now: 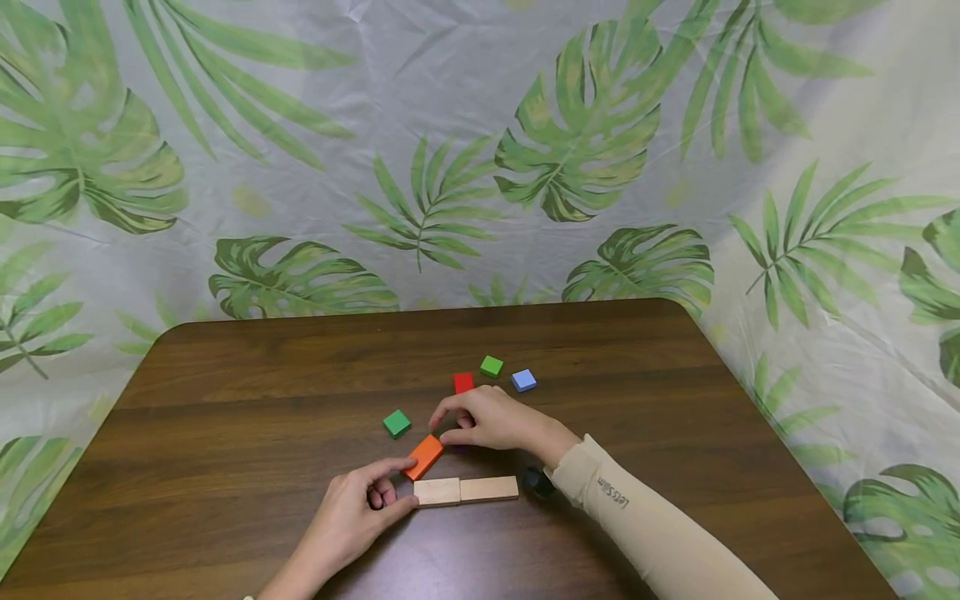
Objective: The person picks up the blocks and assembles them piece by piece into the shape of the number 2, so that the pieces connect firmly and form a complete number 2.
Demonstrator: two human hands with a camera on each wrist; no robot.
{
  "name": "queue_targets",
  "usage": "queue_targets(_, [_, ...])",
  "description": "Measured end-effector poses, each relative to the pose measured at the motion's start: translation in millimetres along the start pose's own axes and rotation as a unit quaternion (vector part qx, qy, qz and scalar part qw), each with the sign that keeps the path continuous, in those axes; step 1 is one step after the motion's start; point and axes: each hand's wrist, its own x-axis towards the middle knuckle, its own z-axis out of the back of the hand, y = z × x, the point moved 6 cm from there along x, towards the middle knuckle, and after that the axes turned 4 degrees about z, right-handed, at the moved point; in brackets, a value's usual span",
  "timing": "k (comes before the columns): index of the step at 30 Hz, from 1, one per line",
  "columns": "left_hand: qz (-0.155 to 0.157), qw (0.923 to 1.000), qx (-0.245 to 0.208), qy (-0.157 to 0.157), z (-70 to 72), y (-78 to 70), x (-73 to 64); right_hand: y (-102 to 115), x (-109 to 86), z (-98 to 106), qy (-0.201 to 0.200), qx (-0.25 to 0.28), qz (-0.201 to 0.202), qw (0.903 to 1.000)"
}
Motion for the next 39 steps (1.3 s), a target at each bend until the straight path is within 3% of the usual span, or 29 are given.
queue_targets(15, [0.013, 0.9999, 0.007, -0.001, -1.7, 0.4, -0.9, -32.4, -17.1, 15.8, -0.009, 0.085, -0.033, 0.9958])
queue_targets(26, [-0.002, 1.0, 0.001, -0.009, -1.0, -0.1, -1.2, -57.2, -22.5, 13.3, -0.001, 0.19, -0.026, 0.9815])
queue_targets(39, [0.003, 1.0, 0.0, -0.008, 0.8, -0.3, -0.5, -57.9, -18.3, 10.8, -0.005, 0.178, -0.035, 0.9835])
